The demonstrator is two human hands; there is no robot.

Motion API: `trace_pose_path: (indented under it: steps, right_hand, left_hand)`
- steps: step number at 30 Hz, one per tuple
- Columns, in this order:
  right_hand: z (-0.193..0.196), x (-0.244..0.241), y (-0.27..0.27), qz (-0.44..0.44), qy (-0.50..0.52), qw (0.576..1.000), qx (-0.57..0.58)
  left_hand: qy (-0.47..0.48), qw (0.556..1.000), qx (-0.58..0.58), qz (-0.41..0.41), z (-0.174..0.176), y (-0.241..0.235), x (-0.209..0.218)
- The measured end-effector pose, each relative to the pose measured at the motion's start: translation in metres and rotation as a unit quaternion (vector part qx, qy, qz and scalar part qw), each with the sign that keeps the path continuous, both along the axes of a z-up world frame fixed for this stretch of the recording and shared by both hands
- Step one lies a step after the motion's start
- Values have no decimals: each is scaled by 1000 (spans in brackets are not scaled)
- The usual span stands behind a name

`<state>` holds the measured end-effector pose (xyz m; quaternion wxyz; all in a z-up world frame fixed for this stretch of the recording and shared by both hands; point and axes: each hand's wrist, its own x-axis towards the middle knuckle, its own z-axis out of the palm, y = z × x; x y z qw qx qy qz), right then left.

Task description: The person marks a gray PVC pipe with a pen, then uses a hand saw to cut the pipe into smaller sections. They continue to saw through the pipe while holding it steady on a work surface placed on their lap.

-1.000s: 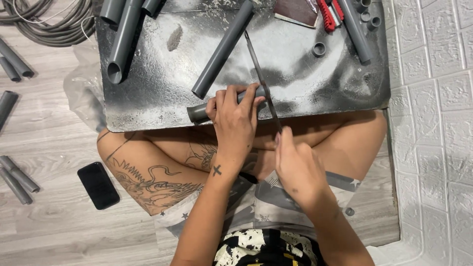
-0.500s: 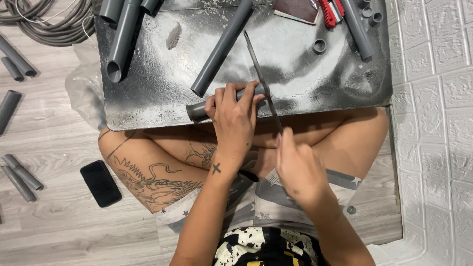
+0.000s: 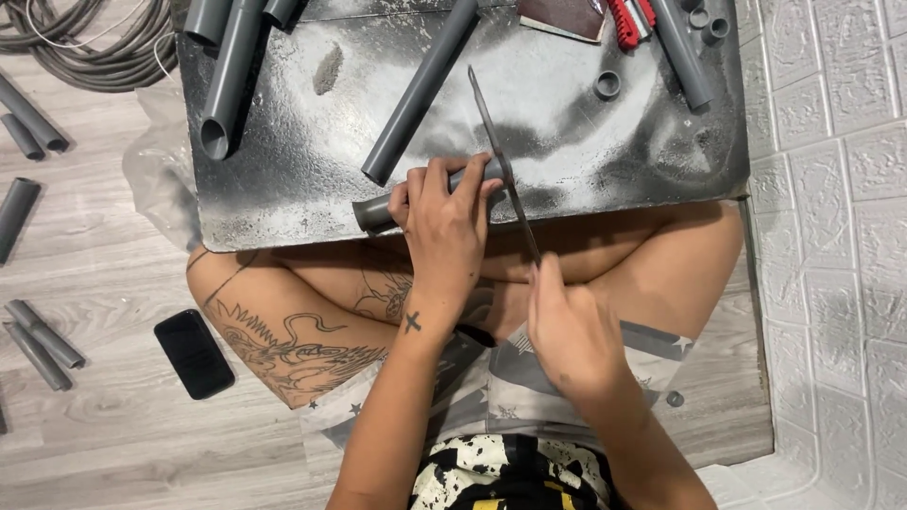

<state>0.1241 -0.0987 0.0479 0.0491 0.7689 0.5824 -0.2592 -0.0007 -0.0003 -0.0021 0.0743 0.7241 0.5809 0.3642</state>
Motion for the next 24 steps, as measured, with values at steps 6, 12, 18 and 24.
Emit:
trace_pose_path:
  steps: [6, 12, 18, 24]
  right_hand:
    - [-8, 0, -3, -16, 19, 999, -20]
    - [34, -18, 30, -41, 94, 994, -22]
    - [20, -8, 9, -48, 70, 994, -68]
    - [28, -14, 42, -10, 83, 997, -3]
  left_hand:
    - [9, 1000, 7, -1, -1, 0, 0]
    - [15, 1000, 0, 3, 0, 1, 1]
    - [6, 1000, 3, -2, 4, 2, 1]
    - [18, 1000, -2, 1, 3, 0, 1]
